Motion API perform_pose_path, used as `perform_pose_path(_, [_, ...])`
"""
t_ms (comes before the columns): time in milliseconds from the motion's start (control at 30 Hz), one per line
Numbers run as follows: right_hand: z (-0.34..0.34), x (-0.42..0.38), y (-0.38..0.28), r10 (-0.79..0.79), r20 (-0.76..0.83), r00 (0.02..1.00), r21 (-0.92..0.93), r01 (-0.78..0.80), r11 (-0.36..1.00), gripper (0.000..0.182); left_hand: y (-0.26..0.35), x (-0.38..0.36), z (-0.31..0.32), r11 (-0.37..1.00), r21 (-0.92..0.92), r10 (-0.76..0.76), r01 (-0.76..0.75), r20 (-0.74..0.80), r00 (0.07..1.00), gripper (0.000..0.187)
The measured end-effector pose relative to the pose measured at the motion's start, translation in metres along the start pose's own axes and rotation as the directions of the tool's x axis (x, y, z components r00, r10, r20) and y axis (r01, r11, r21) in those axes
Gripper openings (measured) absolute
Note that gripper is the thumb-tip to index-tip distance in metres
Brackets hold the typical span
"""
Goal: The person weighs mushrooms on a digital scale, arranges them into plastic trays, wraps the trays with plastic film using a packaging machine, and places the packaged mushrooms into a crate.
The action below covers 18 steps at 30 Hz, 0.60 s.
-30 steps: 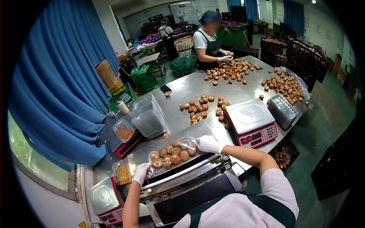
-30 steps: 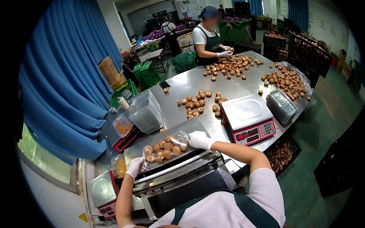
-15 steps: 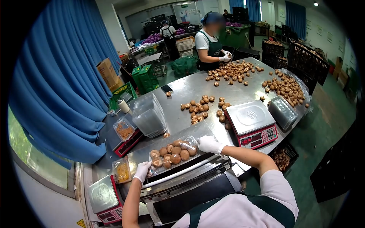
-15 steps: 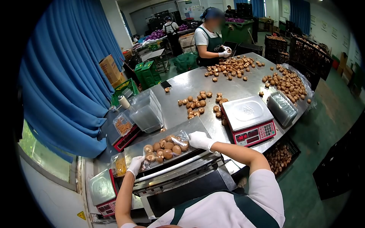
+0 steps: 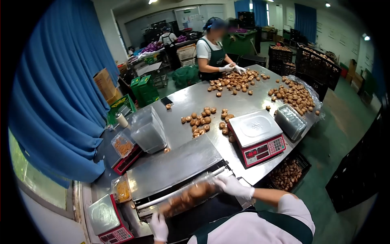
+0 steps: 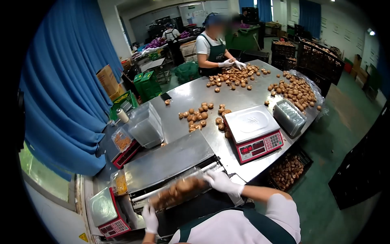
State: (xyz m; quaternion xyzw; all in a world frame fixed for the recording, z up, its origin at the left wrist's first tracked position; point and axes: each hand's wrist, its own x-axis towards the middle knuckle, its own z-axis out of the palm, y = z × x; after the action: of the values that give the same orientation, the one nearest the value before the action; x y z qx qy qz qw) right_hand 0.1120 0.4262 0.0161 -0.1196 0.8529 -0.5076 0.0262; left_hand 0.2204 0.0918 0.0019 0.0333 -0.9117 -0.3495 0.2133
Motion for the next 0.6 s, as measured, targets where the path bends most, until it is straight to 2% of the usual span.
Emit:
perform_pose_path(33, [-0.001,-0.021,0.001,-0.018,0.038,0.999,-0.088,0.022,0.996,0.029,-0.006,-0.027,-0.001,0.971,-0.119,-0.204,0.206,0.033,0.978,0.011])
perform_pose_path(67, [-0.002,-0.040,0.003,-0.033,0.081,0.996,-0.174,0.047,0.984,0.028,-0.007,-0.051,0.001,0.886,-0.223,-0.398,0.408,0.088,0.913,0.010])
perform_pose_path(133, [-0.001,-0.071,0.005,0.063,0.154,0.986,-0.239,-0.025,0.971,0.028,-0.005,-0.088,-0.008,0.968,0.054,-0.252,0.246,0.196,0.948,0.031])
perform_pose_path(167, [0.000,-0.079,0.007,0.132,0.212,0.968,-0.262,-0.073,0.962,0.029,-0.045,-0.111,-0.001,0.921,0.342,0.082,-0.187,0.300,0.951,0.032])
perform_pose_path(200, [0.005,-0.085,0.013,0.170,0.242,0.955,-0.347,-0.078,0.935,0.030,-0.076,-0.134,0.013,0.940,0.288,0.128,-0.185,0.207,0.970,0.060])
perform_pose_path(233, [0.009,-0.087,0.018,0.213,0.248,0.945,-0.356,-0.116,0.927,0.031,-0.053,-0.121,0.011,0.968,0.006,-0.248,0.252,0.217,0.944,0.032])
perform_pose_path(267, [0.013,-0.086,0.022,0.255,0.254,0.933,-0.366,-0.151,0.918,0.033,-0.029,-0.103,0.011,0.727,-0.247,-0.560,0.640,0.327,0.761,0.013])
perform_pose_path(333, [0.019,-0.075,0.030,0.213,0.272,0.938,-0.353,-0.109,0.929,0.035,-0.031,-0.089,0.026,0.902,-0.056,-0.402,0.429,0.257,0.879,0.019])
perform_pose_path(367, [0.019,-0.069,0.029,0.247,0.314,0.917,-0.399,-0.109,0.910,0.037,-0.034,-0.085,0.030,0.909,-0.046,-0.391,0.413,0.241,0.888,0.023])
perform_pose_path(400, [0.012,-0.062,0.016,0.329,0.379,0.865,-0.478,-0.121,0.870,0.038,-0.013,-0.072,0.020,0.898,0.067,-0.435,0.435,0.291,0.852,0.022])
perform_pose_path(467, [0.006,-0.058,0.015,0.339,0.423,0.840,-0.437,-0.139,0.889,0.039,-0.016,-0.069,0.017,0.892,0.068,-0.444,0.447,0.321,0.837,0.022])
perform_pose_path(500, [0.002,-0.059,0.014,0.345,0.414,0.843,-0.412,-0.164,0.896,0.041,-0.017,-0.072,0.017,0.848,-0.017,-0.497,0.530,0.321,0.806,0.020])
perform_pose_path(533, [-0.007,-0.060,0.010,0.290,0.405,0.867,-0.395,-0.120,0.911,0.042,-0.010,-0.075,0.013,0.845,-0.016,-0.502,0.535,0.320,0.803,0.020])
perform_pose_path(600, [-0.034,-0.064,-0.010,0.324,0.304,0.896,-0.262,-0.248,0.933,0.043,0.012,-0.079,-0.001,0.859,-0.067,-0.502,0.507,0.077,0.861,0.020])
